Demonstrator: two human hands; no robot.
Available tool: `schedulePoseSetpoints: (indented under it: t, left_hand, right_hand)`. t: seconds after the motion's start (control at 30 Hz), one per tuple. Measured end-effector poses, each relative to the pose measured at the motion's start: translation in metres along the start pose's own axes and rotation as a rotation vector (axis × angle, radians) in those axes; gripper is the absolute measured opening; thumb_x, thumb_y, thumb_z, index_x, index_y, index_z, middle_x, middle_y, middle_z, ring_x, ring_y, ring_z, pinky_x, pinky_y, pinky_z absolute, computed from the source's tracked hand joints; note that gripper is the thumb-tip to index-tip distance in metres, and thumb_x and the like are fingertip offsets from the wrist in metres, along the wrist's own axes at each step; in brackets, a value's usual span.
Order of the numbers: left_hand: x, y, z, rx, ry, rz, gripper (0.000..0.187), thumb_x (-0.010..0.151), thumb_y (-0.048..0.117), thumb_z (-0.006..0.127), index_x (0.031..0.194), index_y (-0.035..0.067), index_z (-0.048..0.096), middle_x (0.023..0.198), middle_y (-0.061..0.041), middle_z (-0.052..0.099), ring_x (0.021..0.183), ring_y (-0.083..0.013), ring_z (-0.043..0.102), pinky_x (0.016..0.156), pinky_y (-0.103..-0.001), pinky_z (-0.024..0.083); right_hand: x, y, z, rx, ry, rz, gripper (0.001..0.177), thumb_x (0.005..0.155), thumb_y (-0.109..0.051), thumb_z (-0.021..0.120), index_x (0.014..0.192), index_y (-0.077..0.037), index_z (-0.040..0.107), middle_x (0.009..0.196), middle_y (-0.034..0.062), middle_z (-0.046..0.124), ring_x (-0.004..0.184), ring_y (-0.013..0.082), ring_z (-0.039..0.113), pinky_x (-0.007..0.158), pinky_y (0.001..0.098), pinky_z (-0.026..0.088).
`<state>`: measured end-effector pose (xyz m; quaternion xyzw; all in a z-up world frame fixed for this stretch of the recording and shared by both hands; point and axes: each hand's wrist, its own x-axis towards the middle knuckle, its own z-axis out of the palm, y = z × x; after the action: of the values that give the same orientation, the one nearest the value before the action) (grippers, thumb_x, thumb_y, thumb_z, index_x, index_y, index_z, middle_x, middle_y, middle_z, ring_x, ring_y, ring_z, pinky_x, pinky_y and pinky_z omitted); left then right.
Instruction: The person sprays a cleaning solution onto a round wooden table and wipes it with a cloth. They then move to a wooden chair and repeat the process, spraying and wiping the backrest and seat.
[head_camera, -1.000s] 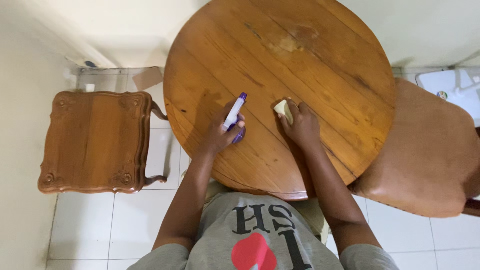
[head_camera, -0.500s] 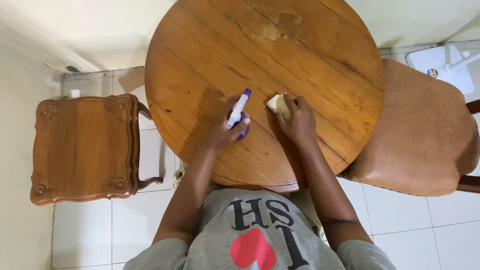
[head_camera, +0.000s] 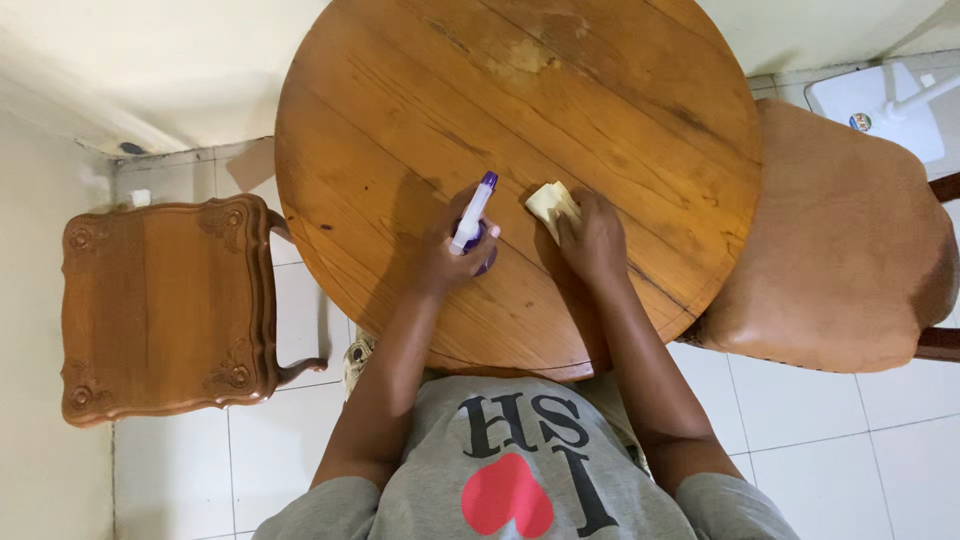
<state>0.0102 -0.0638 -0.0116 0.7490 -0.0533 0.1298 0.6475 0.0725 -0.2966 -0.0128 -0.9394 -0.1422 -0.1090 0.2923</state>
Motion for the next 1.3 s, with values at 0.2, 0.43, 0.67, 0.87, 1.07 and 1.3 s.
schedulePoseSetpoints:
  t: [0.2,0.43,0.67,0.87,1.07,1.3]
  left_hand:
    - [0.002,0.01,0.0,-0.013,-0.011,-0.055,0.049,0.096,0.014,0.074,0.142,0.007,0.058,0.085,-0.005,0.07,0.076,-0.0133,0.066,0.068,-0.03,0.055]
    - [0.004,0.009,-0.001,0.057,-0.024,-0.056,0.051,0.095,0.019,0.074,0.142,0.008,0.058,0.088,-0.005,0.074,0.078,-0.0144,0.073,0.068,-0.03,0.06]
    - [0.003,0.0,0.001,0.061,0.012,0.085,0.052,0.097,0.018,0.075,0.144,0.008,0.056,0.091,-0.007,0.074,0.081,-0.0164,0.073,0.072,-0.032,0.06]
    - [0.003,0.0,0.001,-0.093,-0.034,0.009,0.052,0.097,0.015,0.072,0.145,0.006,0.055,0.087,-0.006,0.071,0.07,-0.0121,0.067,0.061,-0.029,0.056]
    - [0.001,0.004,0.0,0.013,-0.023,0.073,0.029,0.097,0.008,0.075,0.123,0.007,0.06,0.084,-0.007,0.07,0.072,-0.0127,0.066,0.062,-0.028,0.055]
    - [0.0,0.01,-0.001,-0.249,-0.088,-0.123,0.055,0.098,0.003,0.067,0.149,0.011,0.051,0.083,-0.004,0.067,0.062,-0.0087,0.062,0.051,-0.027,0.051]
  right_hand:
    - [-0.002,-0.02,-0.018,-0.138,0.023,0.008,0.036,0.078,-0.016,0.082,0.11,-0.002,0.071,0.102,0.0265,0.066,0.099,0.0437,0.064,0.085,0.0513,0.052]
    - [-0.002,-0.022,-0.021,-0.023,-0.098,0.072,0.029,0.089,-0.019,0.076,0.109,-0.003,0.062,0.093,0.0252,0.07,0.084,0.0449,0.068,0.07,0.0541,0.052]
    - [-0.007,-0.026,-0.024,-0.083,-0.139,-0.004,0.024,0.096,-0.018,0.07,0.111,-0.005,0.057,0.084,0.0236,0.069,0.077,0.0453,0.067,0.066,0.0552,0.051]
    - [-0.007,-0.036,-0.018,-0.126,-0.101,-0.073,0.031,0.088,-0.023,0.077,0.109,-0.004,0.065,0.097,0.0188,0.071,0.089,0.0396,0.068,0.072,0.0497,0.055]
    - [-0.01,-0.044,-0.014,-0.164,-0.121,-0.037,0.042,0.078,-0.023,0.082,0.112,-0.003,0.07,0.102,0.0162,0.065,0.098,0.0366,0.063,0.077,0.0486,0.053]
    - [-0.016,-0.042,-0.01,-0.187,-0.077,-0.149,0.034,0.078,-0.016,0.08,0.106,-0.003,0.066,0.108,0.0164,0.065,0.098,0.0367,0.063,0.078,0.0477,0.054]
